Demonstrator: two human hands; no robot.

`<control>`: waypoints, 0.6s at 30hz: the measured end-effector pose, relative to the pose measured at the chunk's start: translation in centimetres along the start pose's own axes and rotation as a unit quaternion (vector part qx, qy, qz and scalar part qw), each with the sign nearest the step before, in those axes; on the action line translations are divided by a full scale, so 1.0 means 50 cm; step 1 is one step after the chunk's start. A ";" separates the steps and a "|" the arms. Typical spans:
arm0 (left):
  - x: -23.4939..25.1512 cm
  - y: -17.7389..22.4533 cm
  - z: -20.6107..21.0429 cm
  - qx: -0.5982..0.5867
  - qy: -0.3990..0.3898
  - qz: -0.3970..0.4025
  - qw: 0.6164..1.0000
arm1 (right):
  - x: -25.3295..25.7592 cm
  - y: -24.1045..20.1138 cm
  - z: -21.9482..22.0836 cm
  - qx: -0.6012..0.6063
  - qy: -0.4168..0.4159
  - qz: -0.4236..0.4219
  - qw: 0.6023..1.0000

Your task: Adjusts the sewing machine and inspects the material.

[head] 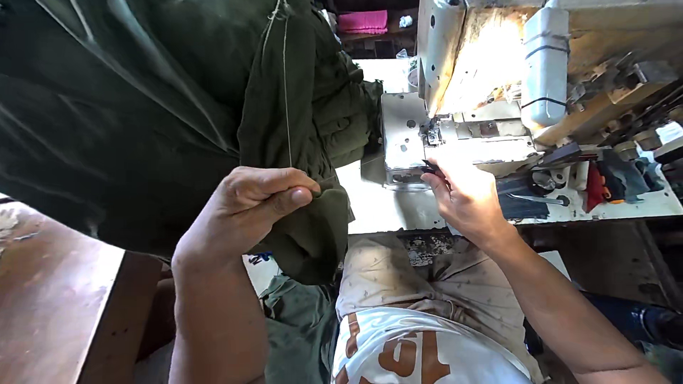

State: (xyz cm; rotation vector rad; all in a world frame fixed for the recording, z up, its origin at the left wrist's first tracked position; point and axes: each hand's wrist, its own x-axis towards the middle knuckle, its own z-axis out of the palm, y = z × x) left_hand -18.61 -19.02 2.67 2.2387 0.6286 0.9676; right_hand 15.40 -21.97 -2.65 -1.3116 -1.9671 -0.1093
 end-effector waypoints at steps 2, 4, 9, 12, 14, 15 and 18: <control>0.003 0.003 0.004 0.001 -0.019 0.005 1.000 | 0.015 -0.013 0.005 -0.019 -0.005 -0.003 1.000; 0.007 0.008 0.008 -0.003 -0.035 0.014 0.999 | 0.046 -0.021 0.018 -0.023 -0.022 -0.011 0.999; -0.012 0.009 -0.004 -0.066 0.005 0.020 0.998 | 0.063 -0.032 0.033 0.017 -0.086 -0.060 0.994; -0.049 -0.007 -0.030 -0.026 0.099 -0.010 0.995 | -0.003 -0.003 0.004 0.048 -0.072 -0.062 0.994; -0.047 -0.012 -0.034 0.048 0.170 -0.049 0.983 | -0.061 0.042 -0.026 0.047 -0.077 -0.052 0.995; -0.036 -0.011 -0.029 0.090 0.196 -0.066 0.974 | -0.093 0.071 -0.039 0.035 -0.091 -0.041 0.994; 0.026 -0.006 0.012 0.211 0.225 -0.098 0.946 | -0.176 0.160 -0.062 -0.038 -0.141 -0.029 0.989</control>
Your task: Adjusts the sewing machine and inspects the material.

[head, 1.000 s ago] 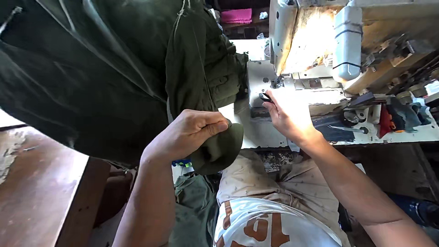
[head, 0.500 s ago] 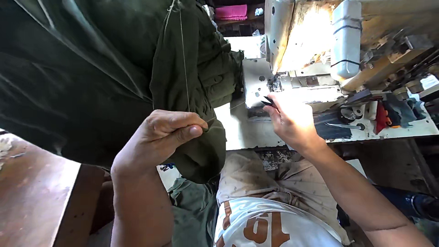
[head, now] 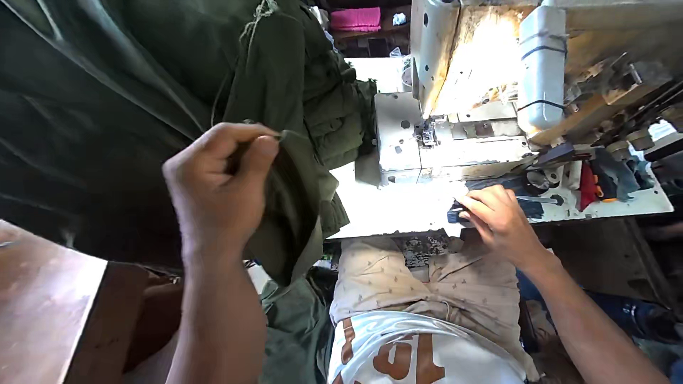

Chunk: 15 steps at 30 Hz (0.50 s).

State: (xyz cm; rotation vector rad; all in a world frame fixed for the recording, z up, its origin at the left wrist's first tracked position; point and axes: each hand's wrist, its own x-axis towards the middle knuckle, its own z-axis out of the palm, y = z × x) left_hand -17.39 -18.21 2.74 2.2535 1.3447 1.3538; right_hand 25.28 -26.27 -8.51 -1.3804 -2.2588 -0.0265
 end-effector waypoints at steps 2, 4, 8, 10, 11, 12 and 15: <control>0.023 0.008 0.061 0.061 -0.018 0.013 0.998 | -0.029 0.028 -0.001 -0.028 -0.017 0.006 0.999; 0.040 -0.012 0.136 0.111 -0.071 0.015 0.991 | -0.020 0.023 -0.019 -0.025 0.024 0.008 0.999; 0.055 -0.069 0.261 0.165 -0.224 -0.040 0.960 | 0.089 -0.008 -0.074 -0.051 0.119 -0.019 0.991; 0.064 -0.052 0.259 0.168 -0.260 -0.051 0.950 | 0.160 0.005 -0.086 -0.077 0.073 -0.017 0.994; 0.065 -0.036 0.244 0.154 -0.295 -0.057 0.941 | 0.191 0.017 -0.084 -0.074 0.035 -0.015 0.996; 0.064 -0.016 0.223 0.146 -0.336 -0.060 0.929 | 0.217 0.030 -0.078 -0.068 0.002 -0.018 0.998; 0.055 0.039 0.139 0.160 -0.432 -0.047 0.886 | 0.274 0.063 -0.059 -0.059 -0.074 -0.027 0.995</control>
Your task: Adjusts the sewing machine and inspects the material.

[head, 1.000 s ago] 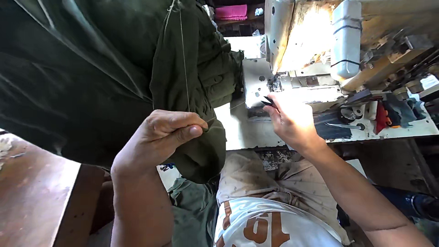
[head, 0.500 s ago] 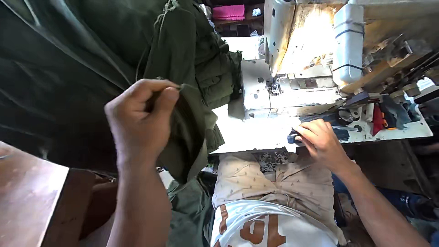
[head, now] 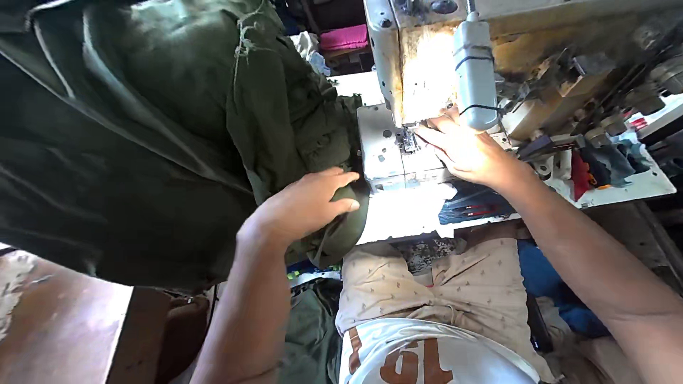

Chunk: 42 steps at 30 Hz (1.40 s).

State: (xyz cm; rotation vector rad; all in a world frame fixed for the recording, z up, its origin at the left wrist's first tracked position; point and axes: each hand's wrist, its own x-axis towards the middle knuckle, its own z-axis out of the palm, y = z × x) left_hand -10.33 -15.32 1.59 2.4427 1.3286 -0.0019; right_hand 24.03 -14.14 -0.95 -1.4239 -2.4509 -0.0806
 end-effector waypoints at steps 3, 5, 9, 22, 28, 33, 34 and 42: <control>-0.078 0.005 -0.056 -0.003 0.017 0.013 1.000 | 0.028 0.020 0.004 0.014 -0.052 0.024 0.998; -0.116 0.005 -0.090 -0.019 0.040 -0.026 0.999 | 0.048 0.032 0.016 0.011 -0.070 0.054 0.996; -0.112 0.021 -0.137 0.030 0.198 -0.066 0.978 | 0.108 0.084 0.100 0.015 -0.006 0.102 0.995; 0.132 0.031 -0.051 -0.100 0.301 0.015 0.948 | -0.024 0.049 -0.046 0.008 0.005 0.171 0.985; 0.284 0.039 0.023 -0.121 0.277 0.033 0.953 | -0.029 0.017 -0.064 -0.002 0.001 0.223 0.975; 0.310 0.033 0.046 -0.103 0.266 0.005 0.959 | -0.030 0.043 -0.044 -0.008 0.011 0.246 0.969; 0.312 0.032 0.047 -0.104 0.271 0.001 0.957 | -0.030 0.042 -0.046 -0.002 0.008 0.248 0.969; 0.306 0.028 0.051 -0.150 0.289 0.011 0.946 | -0.157 -0.009 -0.017 -0.121 0.241 0.151 0.951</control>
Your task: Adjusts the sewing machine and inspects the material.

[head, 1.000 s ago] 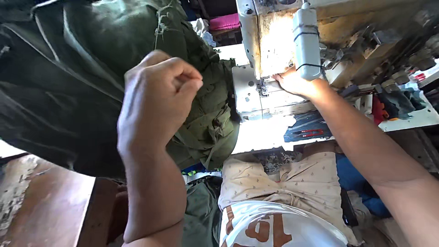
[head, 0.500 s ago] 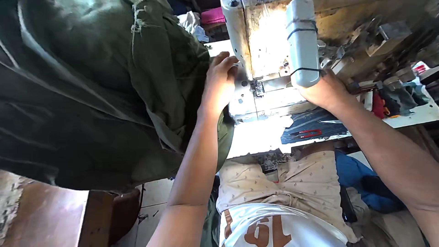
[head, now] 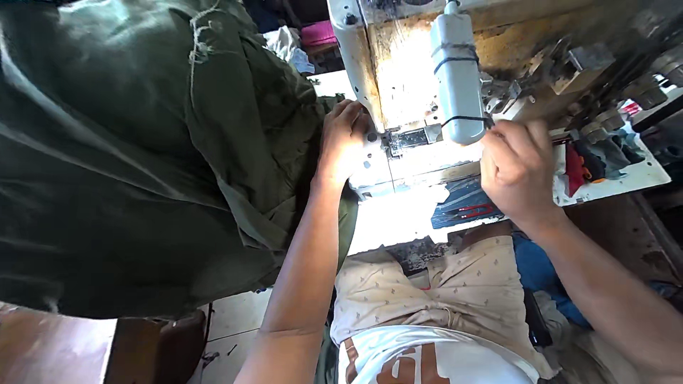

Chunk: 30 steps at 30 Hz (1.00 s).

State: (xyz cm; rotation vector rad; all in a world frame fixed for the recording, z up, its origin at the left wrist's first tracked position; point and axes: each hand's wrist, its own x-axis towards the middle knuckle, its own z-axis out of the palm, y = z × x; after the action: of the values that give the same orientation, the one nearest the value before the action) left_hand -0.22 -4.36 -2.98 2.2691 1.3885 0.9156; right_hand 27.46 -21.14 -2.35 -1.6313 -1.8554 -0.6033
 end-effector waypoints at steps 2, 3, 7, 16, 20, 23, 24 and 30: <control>-0.003 0.002 0.001 -0.005 0.006 -0.005 1.000 | -0.042 0.005 -0.021 0.009 -0.049 0.054 0.997; -0.005 0.003 0.002 -0.009 0.008 -0.007 1.000 | -0.063 0.010 -0.024 0.032 -0.055 0.065 0.996; -0.009 0.002 0.005 -0.018 0.022 -0.014 1.000 | -0.137 0.016 -0.018 0.110 0.031 0.065 0.991; -0.116 0.072 -0.002 -0.051 0.079 0.029 0.995 | -0.262 0.010 -0.002 0.203 0.024 0.166 0.965; -0.142 0.078 0.004 0.008 -0.032 0.026 0.999 | -0.277 0.013 -0.003 0.228 0.009 0.174 0.958; -0.120 0.062 -0.007 -0.056 -0.033 0.054 0.996 | -0.272 0.028 -0.010 0.245 -0.017 0.159 0.956; -0.115 0.055 -0.012 -0.078 -0.036 0.067 0.994 | -0.269 0.035 -0.017 0.252 -0.027 0.158 0.954; -0.086 0.024 -0.021 -0.080 0.009 0.017 0.997 | -0.184 0.047 -0.062 0.211 -0.034 0.144 0.966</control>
State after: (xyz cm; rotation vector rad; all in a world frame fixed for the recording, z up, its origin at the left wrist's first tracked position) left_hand -1.49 -8.74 -3.03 2.1761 1.2407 1.0228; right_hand 30.89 -29.54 -6.57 -1.5973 -1.6084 -0.0219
